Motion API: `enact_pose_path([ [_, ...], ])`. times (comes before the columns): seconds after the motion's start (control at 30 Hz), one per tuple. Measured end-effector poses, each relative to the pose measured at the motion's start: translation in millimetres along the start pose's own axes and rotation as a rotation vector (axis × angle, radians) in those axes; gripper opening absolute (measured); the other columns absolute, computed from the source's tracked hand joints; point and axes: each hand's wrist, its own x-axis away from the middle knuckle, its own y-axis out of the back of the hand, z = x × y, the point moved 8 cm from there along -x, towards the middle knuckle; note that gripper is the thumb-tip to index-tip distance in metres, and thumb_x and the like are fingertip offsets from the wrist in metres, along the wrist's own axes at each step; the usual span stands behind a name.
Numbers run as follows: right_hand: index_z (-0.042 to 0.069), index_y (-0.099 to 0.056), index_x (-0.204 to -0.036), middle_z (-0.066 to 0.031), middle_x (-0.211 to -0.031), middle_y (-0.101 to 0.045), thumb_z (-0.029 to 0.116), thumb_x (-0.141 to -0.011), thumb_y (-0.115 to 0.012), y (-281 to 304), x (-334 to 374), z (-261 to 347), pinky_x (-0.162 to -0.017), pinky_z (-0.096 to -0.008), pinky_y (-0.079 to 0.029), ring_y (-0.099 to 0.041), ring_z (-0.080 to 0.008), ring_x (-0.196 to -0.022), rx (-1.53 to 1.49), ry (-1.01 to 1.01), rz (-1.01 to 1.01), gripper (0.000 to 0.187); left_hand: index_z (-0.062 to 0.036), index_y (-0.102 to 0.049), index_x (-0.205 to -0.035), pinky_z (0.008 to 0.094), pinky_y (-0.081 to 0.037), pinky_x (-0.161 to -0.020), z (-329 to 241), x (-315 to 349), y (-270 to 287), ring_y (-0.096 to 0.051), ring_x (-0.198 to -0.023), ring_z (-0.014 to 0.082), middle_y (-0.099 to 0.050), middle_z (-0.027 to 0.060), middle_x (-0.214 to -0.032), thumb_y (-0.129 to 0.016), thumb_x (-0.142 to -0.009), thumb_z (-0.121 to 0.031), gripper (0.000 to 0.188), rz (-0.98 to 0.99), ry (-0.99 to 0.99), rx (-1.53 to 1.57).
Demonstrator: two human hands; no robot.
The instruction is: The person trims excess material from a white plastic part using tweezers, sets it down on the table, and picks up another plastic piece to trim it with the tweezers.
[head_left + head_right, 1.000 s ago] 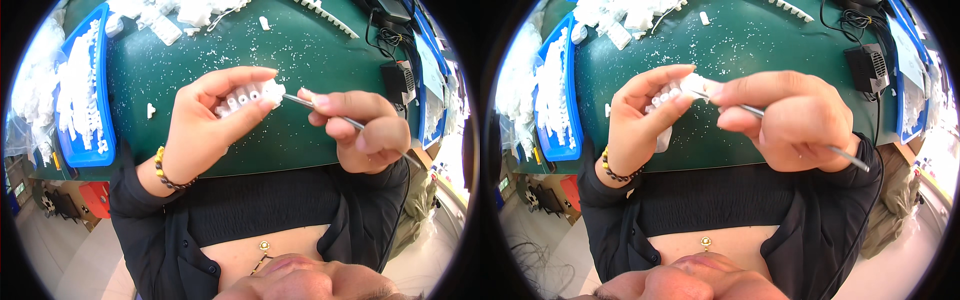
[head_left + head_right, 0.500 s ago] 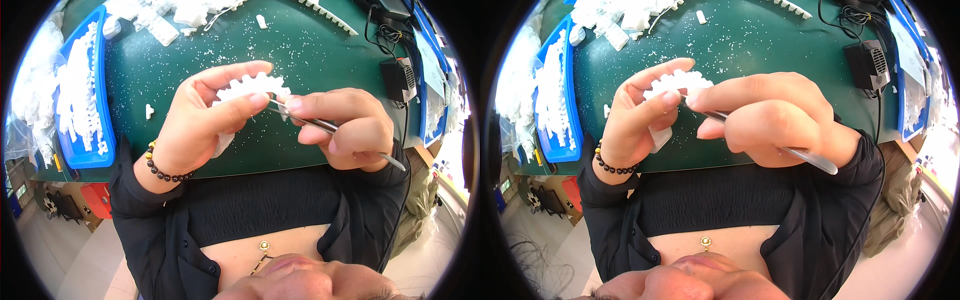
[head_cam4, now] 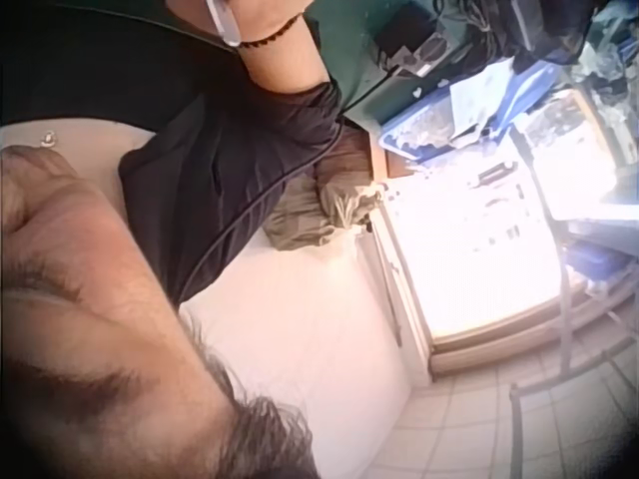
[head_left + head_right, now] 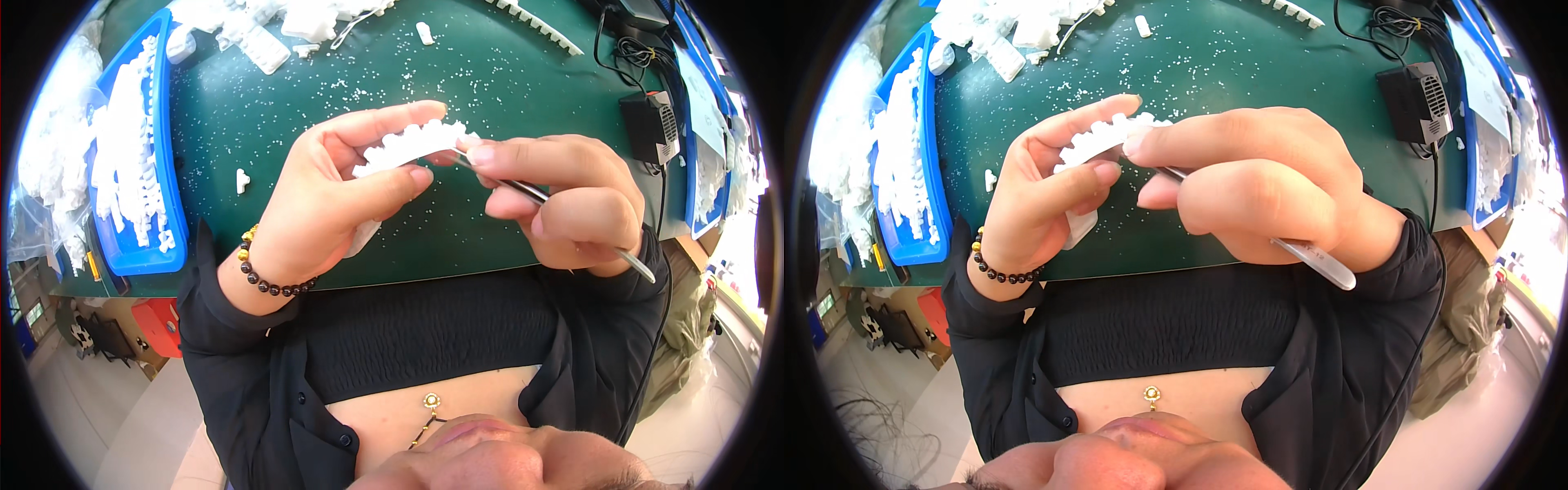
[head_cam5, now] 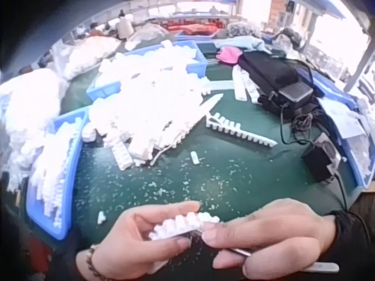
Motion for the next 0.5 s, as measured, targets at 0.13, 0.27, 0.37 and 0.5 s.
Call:
enact_pose_path([
  [0.13, 0.005, -0.043, -0.086, -0.0268, -0.094, -0.065, -0.006, -0.084, -0.065, 3, -1, 1, -0.059, -0.031, -0.057, -0.068, -0.028, -0.071, 0.052, 0.03, -0.06, 0.025, 0.0011, -0.053, -0.129, 0.0159, -0.039, -0.057, -6, 1, -4, -0.051, -0.07, 0.002, -0.066, 0.0042, -0.1, -0.066, -0.083, -0.003, 0.048, -0.052, -0.052, -0.099],
  [0.27, 0.005, -0.043, -0.086, -0.0267, -0.093, -0.065, -0.006, -0.083, -0.066, 5, 1, 0, -0.059, -0.0308, -0.057, -0.069, -0.0278, -0.069, 0.084, 0.022, -0.04, 0.026, 0.004, -0.059, -0.12, 0.0232, -0.049, -0.081, -11, 2, 7, -0.061, -0.09, 0.009, -0.066, 0.0078, -0.102, -0.07, -0.083, 0.0, 0.039, -0.116, -0.085, -0.2],
  [0.37, 0.005, -0.042, -0.088, -0.0287, -0.095, -0.064, -0.006, -0.084, -0.065, 2, 4, -1, -0.061, -0.0321, -0.058, -0.069, -0.0293, -0.072, 0.064, -0.038, 0.007, 0.025, 0.0028, -0.064, -0.114, 0.0193, -0.048, -0.074, -19, 7, 8, -0.06, -0.084, 0.0063, -0.066, 0.0049, -0.098, -0.071, -0.082, -0.001, 0.032, -0.18, -0.245, -0.38],
  [0.5, 0.005, -0.042, -0.091, -0.0322, -0.101, -0.062, -0.006, -0.085, -0.062, 7, 13, -2, -0.063, -0.0344, -0.059, -0.069, -0.0336, -0.075, -0.115, -0.005, -0.106, 0.023, 0.005, -0.061, -0.116, 0.0211, -0.049, -0.079, -25, 12, 2, -0.061, -0.091, 0.0093, -0.065, 0.0075, -0.102, -0.068, -0.083, 0.004, 0.034, -0.158, -0.31, -0.581],
])
